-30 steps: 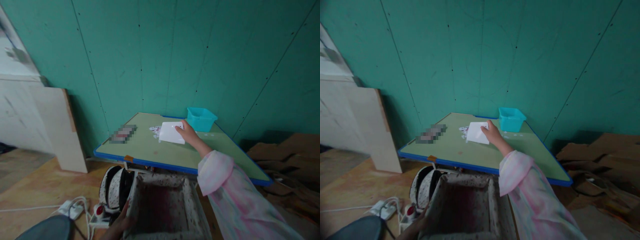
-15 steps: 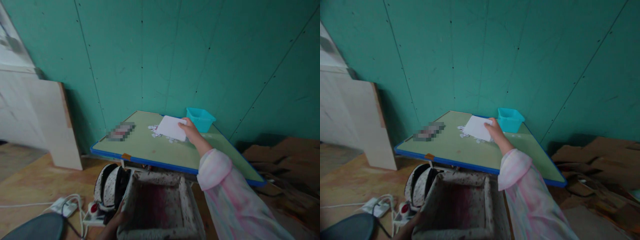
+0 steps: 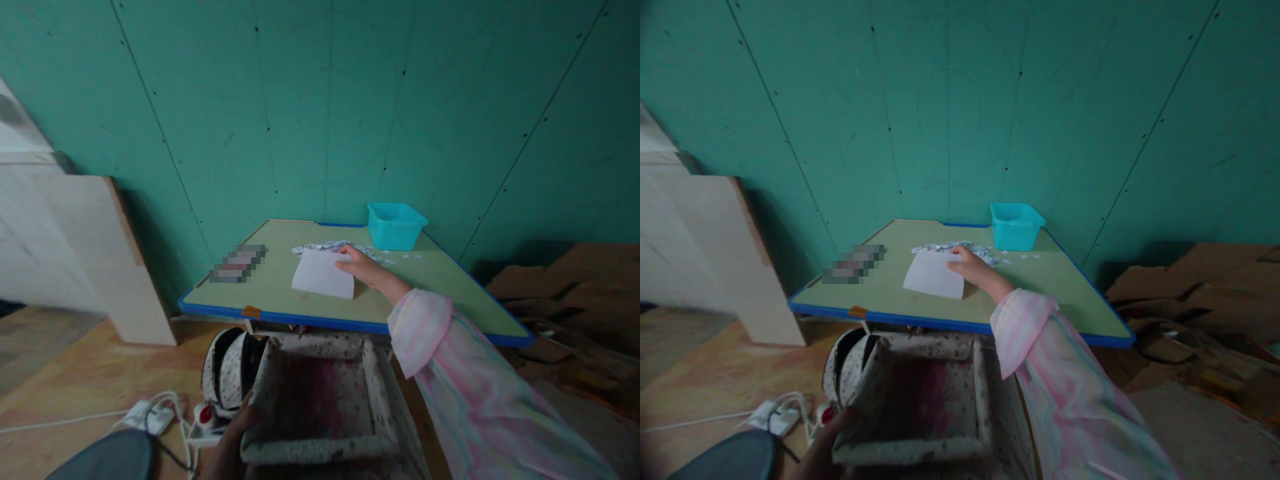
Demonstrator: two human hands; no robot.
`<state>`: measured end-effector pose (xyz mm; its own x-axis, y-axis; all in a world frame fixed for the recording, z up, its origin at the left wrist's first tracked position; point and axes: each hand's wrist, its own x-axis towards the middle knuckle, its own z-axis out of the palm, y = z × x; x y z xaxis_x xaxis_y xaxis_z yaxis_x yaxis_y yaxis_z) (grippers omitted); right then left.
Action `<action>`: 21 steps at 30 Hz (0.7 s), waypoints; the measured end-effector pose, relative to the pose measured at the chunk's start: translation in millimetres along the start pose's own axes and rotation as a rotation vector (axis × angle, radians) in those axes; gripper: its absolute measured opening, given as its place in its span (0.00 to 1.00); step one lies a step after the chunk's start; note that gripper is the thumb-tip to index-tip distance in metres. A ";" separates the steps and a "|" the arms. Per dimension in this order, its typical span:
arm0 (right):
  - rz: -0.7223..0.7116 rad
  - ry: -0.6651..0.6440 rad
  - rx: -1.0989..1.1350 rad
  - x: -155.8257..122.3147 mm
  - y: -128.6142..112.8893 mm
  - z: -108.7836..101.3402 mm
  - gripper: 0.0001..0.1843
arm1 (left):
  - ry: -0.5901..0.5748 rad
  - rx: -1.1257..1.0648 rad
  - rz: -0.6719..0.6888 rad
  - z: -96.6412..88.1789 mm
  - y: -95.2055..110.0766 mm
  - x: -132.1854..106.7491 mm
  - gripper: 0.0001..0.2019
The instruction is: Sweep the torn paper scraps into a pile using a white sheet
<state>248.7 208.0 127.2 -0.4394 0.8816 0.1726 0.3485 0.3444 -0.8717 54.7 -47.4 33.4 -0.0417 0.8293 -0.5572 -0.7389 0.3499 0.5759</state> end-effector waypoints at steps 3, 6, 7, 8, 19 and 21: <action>0.003 -0.036 0.017 -2.1 -1.8 -0.5 0.17 | 0.021 0.028 0.040 4.9 7.1 0.4 0.14; 0.006 -0.087 0.041 -5.9 -3.2 -1.0 0.17 | 0.015 0.066 0.067 5.9 10.8 2.4 0.11; 0.008 -0.105 0.050 -6.9 -3.4 -1.2 0.18 | 0.005 0.093 0.085 5.2 11.5 3.6 0.09; 0.011 -0.123 0.059 -7.7 -3.5 -1.2 0.18 | -0.010 0.131 0.108 4.1 12.0 4.9 0.07; 0.054 -0.261 0.130 -12.0 -7.6 -0.2 0.17 | -0.040 0.213 0.129 -0.4 11.0 12.2 0.13; 0.072 -0.305 0.160 -14.0 -10.1 -0.1 0.17 | -0.042 0.179 0.117 1.7 10.4 10.6 0.19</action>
<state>251.4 192.2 133.6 -0.6540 0.7564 -0.0157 0.2641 0.2087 -0.9416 47.7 -34.2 34.5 -0.0894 0.8847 -0.4575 -0.5991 0.3192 0.7343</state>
